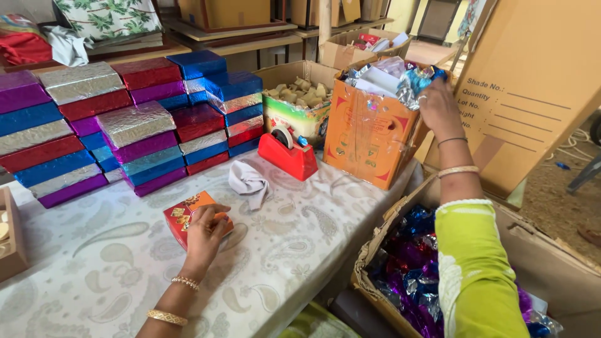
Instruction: The person is wrapping a small rectangular box with decorative foil paper.
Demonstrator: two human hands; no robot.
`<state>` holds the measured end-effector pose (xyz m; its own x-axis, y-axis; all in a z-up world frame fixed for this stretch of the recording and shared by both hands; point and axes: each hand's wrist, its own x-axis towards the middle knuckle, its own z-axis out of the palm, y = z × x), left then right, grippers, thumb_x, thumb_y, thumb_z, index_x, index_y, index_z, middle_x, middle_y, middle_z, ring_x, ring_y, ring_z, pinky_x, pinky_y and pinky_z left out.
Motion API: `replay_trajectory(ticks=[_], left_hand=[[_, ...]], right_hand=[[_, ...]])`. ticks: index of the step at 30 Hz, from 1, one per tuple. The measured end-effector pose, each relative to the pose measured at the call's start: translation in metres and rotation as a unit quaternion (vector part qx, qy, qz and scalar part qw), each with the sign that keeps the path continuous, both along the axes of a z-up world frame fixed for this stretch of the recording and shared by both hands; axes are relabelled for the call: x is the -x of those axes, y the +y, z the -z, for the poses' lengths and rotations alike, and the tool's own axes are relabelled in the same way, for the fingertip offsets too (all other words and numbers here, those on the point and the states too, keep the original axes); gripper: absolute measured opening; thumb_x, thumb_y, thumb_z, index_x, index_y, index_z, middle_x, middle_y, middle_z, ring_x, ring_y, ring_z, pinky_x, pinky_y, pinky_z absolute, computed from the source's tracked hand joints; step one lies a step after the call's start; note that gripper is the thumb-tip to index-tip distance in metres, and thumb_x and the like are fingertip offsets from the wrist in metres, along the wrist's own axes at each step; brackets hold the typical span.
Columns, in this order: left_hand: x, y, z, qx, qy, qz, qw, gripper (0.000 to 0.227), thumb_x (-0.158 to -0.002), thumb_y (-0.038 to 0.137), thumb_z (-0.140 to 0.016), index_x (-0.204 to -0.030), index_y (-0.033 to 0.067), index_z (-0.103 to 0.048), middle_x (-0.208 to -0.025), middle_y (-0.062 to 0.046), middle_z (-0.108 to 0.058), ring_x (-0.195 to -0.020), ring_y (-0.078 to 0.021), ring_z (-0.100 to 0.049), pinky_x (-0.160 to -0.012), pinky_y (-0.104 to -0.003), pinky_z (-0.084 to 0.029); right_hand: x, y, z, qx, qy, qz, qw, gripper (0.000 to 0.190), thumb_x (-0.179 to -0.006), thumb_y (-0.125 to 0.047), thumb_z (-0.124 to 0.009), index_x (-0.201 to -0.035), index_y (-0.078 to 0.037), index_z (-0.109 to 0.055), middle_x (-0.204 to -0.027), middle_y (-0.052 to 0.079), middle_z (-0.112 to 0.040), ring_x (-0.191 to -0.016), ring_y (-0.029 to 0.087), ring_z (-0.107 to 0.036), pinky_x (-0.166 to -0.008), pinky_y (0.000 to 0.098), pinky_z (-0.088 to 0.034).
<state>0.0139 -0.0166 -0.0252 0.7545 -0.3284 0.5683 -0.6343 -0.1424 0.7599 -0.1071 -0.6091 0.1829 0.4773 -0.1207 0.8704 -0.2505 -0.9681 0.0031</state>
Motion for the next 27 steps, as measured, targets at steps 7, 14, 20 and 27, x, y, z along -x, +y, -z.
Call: replay_trajectory(ticks=[7,14,20,27], left_hand=[[-0.007,-0.001,0.010,-0.043,-0.020,-0.030,0.998,0.021,-0.090,0.004,-0.066,-0.109,0.0080,-0.073,-0.113,-0.009,-0.068,-0.095,-0.0234,-0.072,-0.084,-0.034,-0.060],[-0.010,0.002,0.011,-0.061,-0.019,-0.037,0.997,0.023,-0.085,0.004,-0.067,-0.107,0.0087,-0.075,-0.107,-0.008,-0.070,-0.100,-0.0256,-0.068,-0.086,-0.036,-0.057],[-0.010,0.002,0.013,-0.098,-0.035,-0.044,0.994,0.026,-0.081,0.006,-0.070,-0.107,0.0099,-0.075,-0.105,-0.008,-0.069,-0.101,-0.0267,-0.066,-0.090,-0.037,-0.054],[-0.007,0.003,0.008,-0.103,-0.030,-0.042,0.993,0.022,-0.084,0.010,-0.070,-0.106,0.0094,-0.075,-0.103,-0.008,-0.069,-0.100,-0.0267,-0.066,-0.088,-0.038,-0.053]], right_hand=[[-0.050,-0.078,-0.026,-0.173,0.370,0.169,0.897,0.049,-0.106,-0.038,-0.044,-0.110,-0.001,-0.074,-0.128,0.024,-0.073,-0.116,0.038,-0.069,-0.112,0.0512,-0.043],[-0.073,-0.040,-0.052,-0.308,0.425,0.208,0.825,0.060,-0.085,-0.046,-0.065,-0.131,-0.009,-0.067,-0.139,0.018,-0.063,-0.127,0.035,-0.060,-0.109,0.0451,-0.044],[-0.071,-0.025,-0.036,-0.172,0.403,0.252,0.863,0.046,-0.087,-0.033,-0.066,-0.126,-0.010,-0.072,-0.143,0.014,-0.060,-0.135,0.034,-0.053,-0.112,0.0496,-0.040],[-0.061,-0.023,-0.052,-0.111,0.323,0.203,0.918,0.035,-0.097,-0.012,-0.055,-0.128,-0.008,-0.071,-0.137,0.022,-0.066,-0.128,0.040,-0.061,-0.106,0.0520,-0.047]])
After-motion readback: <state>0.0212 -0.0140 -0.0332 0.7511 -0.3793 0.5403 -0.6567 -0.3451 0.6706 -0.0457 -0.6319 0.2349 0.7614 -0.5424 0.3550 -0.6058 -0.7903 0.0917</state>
